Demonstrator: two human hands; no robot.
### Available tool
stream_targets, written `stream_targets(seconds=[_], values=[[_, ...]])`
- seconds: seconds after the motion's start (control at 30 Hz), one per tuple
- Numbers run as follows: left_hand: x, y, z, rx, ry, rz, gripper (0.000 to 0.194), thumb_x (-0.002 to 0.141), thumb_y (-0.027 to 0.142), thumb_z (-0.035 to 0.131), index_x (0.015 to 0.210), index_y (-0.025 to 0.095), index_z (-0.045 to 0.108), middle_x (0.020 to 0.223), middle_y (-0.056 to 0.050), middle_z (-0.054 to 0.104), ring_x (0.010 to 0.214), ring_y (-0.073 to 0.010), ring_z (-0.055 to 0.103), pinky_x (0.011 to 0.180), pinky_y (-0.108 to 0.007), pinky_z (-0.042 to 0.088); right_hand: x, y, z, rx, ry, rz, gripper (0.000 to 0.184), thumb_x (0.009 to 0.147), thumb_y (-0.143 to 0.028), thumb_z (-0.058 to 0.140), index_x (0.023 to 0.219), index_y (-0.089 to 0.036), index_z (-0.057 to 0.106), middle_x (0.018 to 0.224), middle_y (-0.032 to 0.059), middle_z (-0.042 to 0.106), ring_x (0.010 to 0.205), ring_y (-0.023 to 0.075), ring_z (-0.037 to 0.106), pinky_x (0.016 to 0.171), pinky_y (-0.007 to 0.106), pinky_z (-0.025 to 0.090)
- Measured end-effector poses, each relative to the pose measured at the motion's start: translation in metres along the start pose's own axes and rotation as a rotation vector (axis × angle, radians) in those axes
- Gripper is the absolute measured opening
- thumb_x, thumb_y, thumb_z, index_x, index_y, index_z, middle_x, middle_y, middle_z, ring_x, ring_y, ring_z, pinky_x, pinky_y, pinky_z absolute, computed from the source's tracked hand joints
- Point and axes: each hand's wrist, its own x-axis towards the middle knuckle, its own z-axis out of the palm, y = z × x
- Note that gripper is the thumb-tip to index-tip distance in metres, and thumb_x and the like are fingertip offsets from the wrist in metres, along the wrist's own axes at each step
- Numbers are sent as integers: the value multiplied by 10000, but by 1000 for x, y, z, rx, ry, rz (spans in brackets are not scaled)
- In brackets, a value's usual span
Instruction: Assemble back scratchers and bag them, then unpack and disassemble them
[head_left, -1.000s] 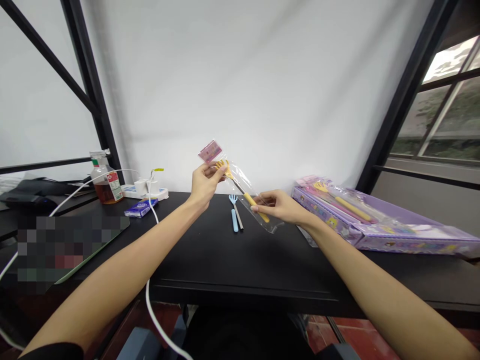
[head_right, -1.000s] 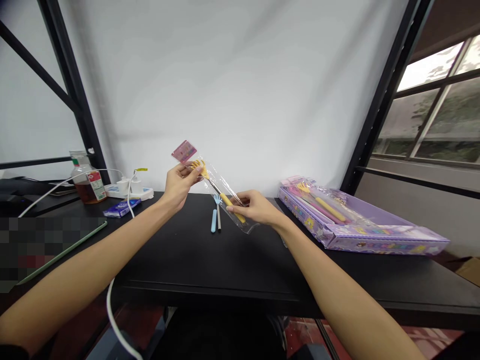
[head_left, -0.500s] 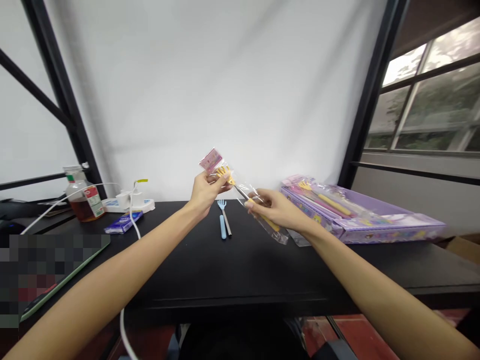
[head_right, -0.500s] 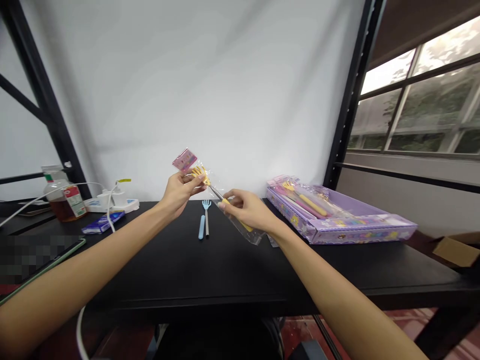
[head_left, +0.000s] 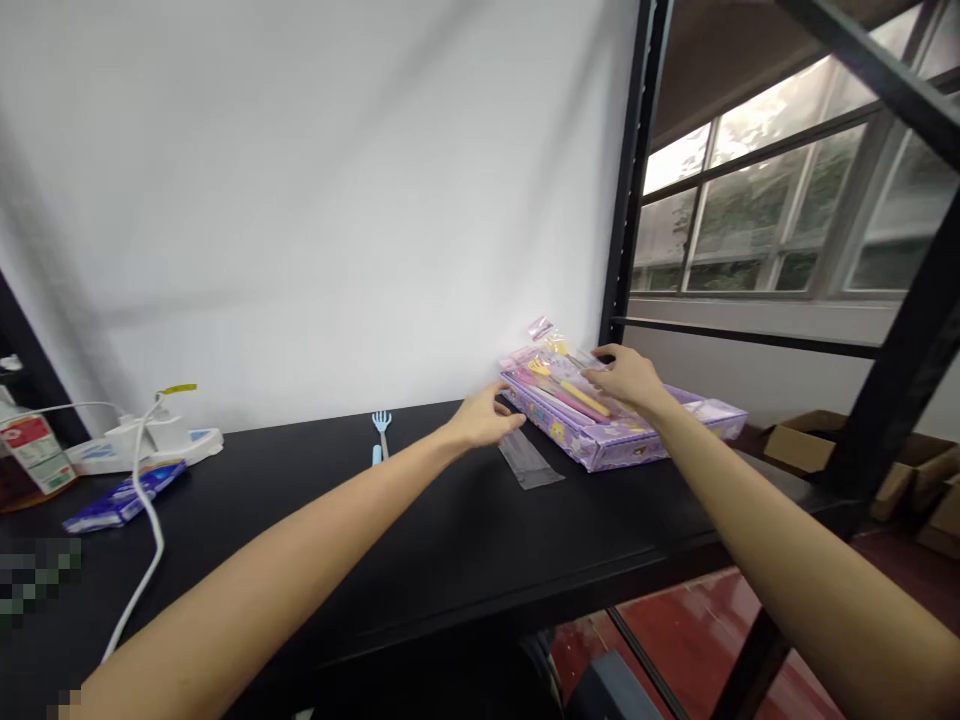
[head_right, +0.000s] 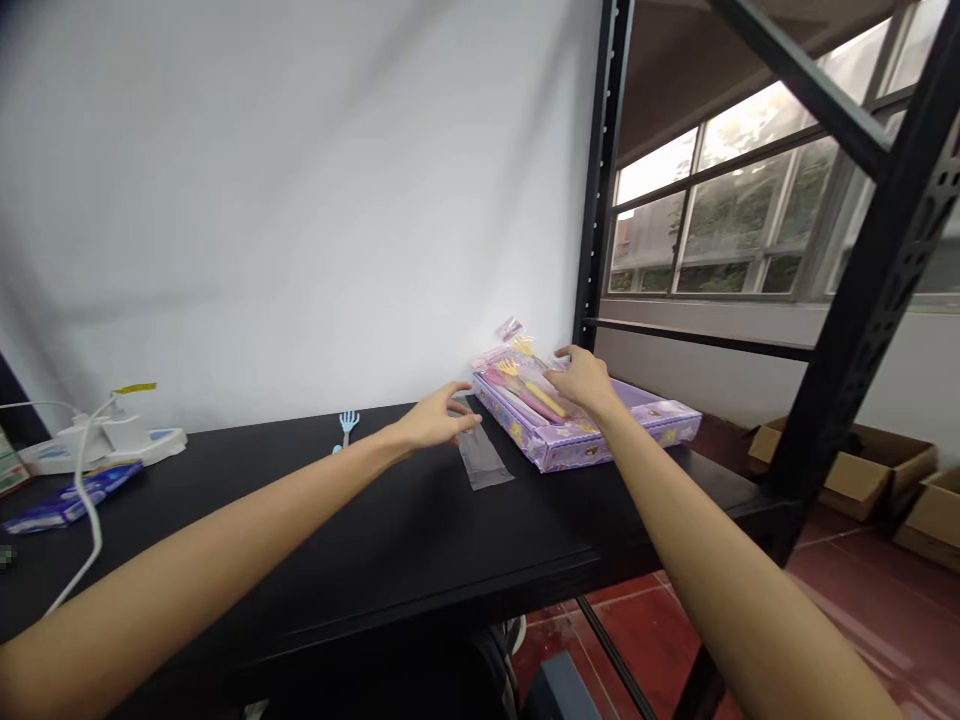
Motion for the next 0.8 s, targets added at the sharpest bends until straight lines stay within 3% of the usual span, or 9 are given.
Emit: stream_targets(seconds=[0.1,0.23,0.33,0.53,0.67,0.8], values=[[13,-6,21,246,-4,106,548,754,255,702,1277,165,564,1095,-122,697,953,-261,682,856,-373,545,10,16,15,-113,28,-12,467,752,-268,644,1191,-113,665,1074,178,726,1007,319,678,843,382,522],[27,-7,39,358,10,183,467,795,252,630,1252,168,587,1112,-108,691,989,-256,666,901,-367,522,20,21,25,-144,-128,-70,350,753,-328,651,1043,-159,749,1013,125,749,946,290,692,802,344,530],[29,-3,46,380,3,244,448,804,267,617,1242,178,592,1112,-100,691,1011,-254,654,908,-363,516,24,22,23,-147,-188,-128,373,777,-376,643,1070,-175,753,1038,105,749,956,276,692,828,329,523],[23,-2,44,449,-7,357,382,816,262,587,1184,169,625,1095,-103,696,1044,-272,632,923,-380,497,22,34,14,-314,-221,-409,468,863,-416,546,1180,-114,712,1323,166,621,1221,333,575,1040,393,427],[22,-7,38,482,-2,357,389,817,257,578,1196,180,619,1089,-90,695,1023,-257,637,899,-363,506,18,41,9,-237,-272,-340,573,895,-426,506,1381,-127,564,1344,136,615,1173,305,614,1019,392,452],[23,-10,33,487,5,362,367,820,252,575,1173,171,634,1126,-95,687,1066,-258,623,928,-365,498,16,41,7,-326,-268,-370,473,904,-464,482,1198,-172,710,1248,116,679,1168,330,606,1010,428,448]])
